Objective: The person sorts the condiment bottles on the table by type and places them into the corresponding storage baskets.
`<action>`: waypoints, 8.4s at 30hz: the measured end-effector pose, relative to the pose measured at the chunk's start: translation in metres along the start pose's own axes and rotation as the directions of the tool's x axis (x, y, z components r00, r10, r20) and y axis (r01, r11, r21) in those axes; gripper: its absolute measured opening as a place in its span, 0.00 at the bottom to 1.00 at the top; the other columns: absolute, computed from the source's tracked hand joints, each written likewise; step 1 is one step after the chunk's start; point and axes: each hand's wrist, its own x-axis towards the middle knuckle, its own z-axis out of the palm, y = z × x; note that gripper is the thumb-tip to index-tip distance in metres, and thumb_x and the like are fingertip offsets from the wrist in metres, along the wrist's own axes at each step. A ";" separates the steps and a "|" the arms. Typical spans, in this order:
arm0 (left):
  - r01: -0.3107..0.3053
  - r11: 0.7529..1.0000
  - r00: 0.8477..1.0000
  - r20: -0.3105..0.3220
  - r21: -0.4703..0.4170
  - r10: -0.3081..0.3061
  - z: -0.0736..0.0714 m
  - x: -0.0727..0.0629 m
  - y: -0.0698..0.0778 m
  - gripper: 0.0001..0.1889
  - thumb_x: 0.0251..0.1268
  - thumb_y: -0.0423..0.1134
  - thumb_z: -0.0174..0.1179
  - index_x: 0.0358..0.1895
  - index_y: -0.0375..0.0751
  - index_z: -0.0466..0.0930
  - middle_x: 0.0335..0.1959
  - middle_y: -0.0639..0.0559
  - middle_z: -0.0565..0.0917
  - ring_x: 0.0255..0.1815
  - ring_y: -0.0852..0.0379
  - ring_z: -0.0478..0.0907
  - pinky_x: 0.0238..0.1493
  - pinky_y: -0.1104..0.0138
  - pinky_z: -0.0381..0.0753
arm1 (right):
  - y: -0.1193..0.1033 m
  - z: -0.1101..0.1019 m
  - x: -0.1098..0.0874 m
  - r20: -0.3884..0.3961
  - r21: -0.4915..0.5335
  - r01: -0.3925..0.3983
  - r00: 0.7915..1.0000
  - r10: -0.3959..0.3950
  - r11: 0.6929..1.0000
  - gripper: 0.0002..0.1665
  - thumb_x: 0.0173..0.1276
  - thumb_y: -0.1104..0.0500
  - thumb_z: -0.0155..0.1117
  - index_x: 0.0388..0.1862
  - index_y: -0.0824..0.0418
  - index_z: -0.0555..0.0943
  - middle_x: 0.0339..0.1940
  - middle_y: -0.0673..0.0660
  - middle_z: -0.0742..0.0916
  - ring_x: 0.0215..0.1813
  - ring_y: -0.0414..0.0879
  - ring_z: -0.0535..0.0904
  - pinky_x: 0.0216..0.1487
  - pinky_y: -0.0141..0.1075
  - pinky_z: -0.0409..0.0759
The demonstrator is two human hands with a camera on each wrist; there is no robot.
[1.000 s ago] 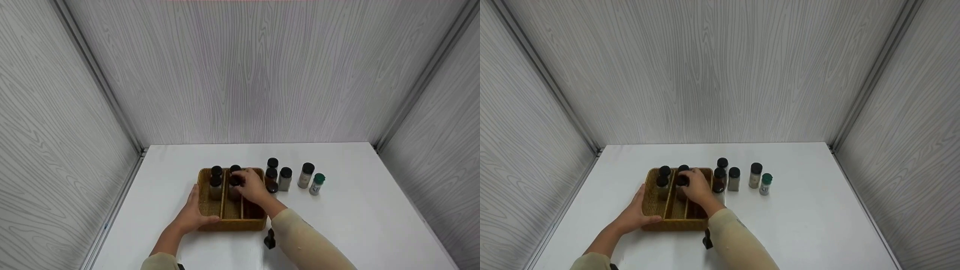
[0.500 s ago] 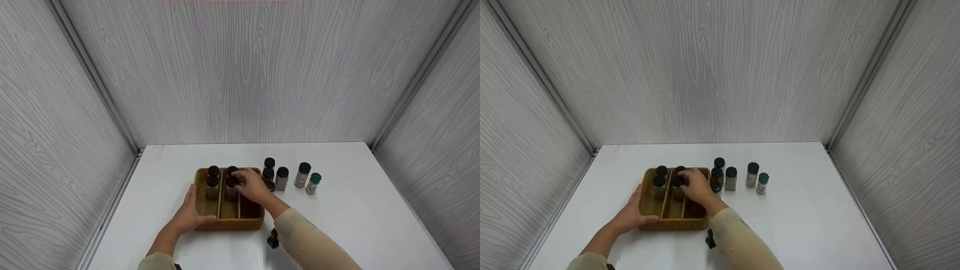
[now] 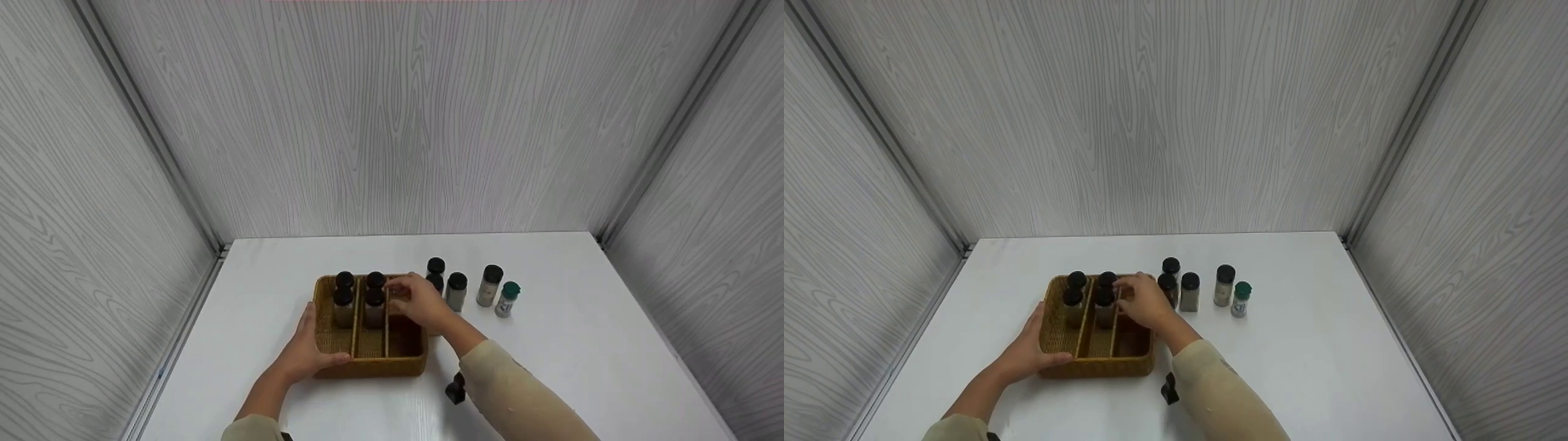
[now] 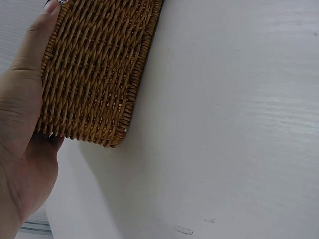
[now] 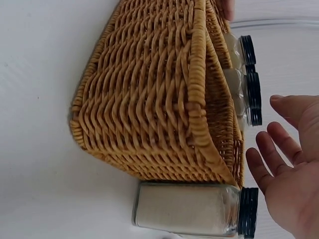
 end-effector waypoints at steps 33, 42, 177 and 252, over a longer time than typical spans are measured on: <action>0.015 1.000 1.000 0.004 0.002 -0.015 0.001 0.001 -0.001 0.81 0.51 0.67 0.82 0.90 0.47 0.23 0.93 0.40 0.30 0.91 0.28 0.43 0.86 0.34 0.58 | 0.065 -0.045 -0.043 -0.090 0.050 0.046 0.995 -0.041 0.998 0.25 0.69 0.61 0.81 0.64 0.63 0.88 0.59 0.60 0.89 0.63 0.56 0.86 0.67 0.52 0.87; 0.014 1.000 1.000 0.007 -0.009 -0.014 0.001 0.000 0.000 0.82 0.50 0.67 0.83 0.90 0.46 0.23 0.93 0.39 0.30 0.91 0.28 0.42 0.86 0.34 0.57 | 0.071 -0.040 -0.046 -0.067 0.030 -0.005 0.998 0.007 1.000 0.29 0.66 0.61 0.83 0.66 0.59 0.87 0.62 0.59 0.88 0.66 0.56 0.85 0.67 0.51 0.87; 0.022 1.000 1.000 0.004 -0.017 -0.022 0.001 0.000 0.000 0.82 0.51 0.67 0.83 0.90 0.46 0.23 0.92 0.37 0.32 0.91 0.28 0.42 0.86 0.34 0.57 | -0.021 -0.042 -0.045 -0.136 0.098 0.005 0.991 0.008 0.995 0.29 0.67 0.65 0.80 0.67 0.57 0.86 0.56 0.57 0.85 0.62 0.53 0.86 0.60 0.36 0.89; -0.024 0.996 0.999 -0.048 -0.085 0.020 0.004 -0.002 -0.002 0.80 0.49 0.64 0.85 0.91 0.52 0.27 0.93 0.39 0.39 0.90 0.30 0.52 0.83 0.35 0.65 | -0.071 0.068 0.004 -0.055 0.104 0.101 0.994 -0.096 0.989 0.30 0.70 0.59 0.80 0.71 0.49 0.85 0.61 0.52 0.86 0.63 0.47 0.85 0.66 0.39 0.86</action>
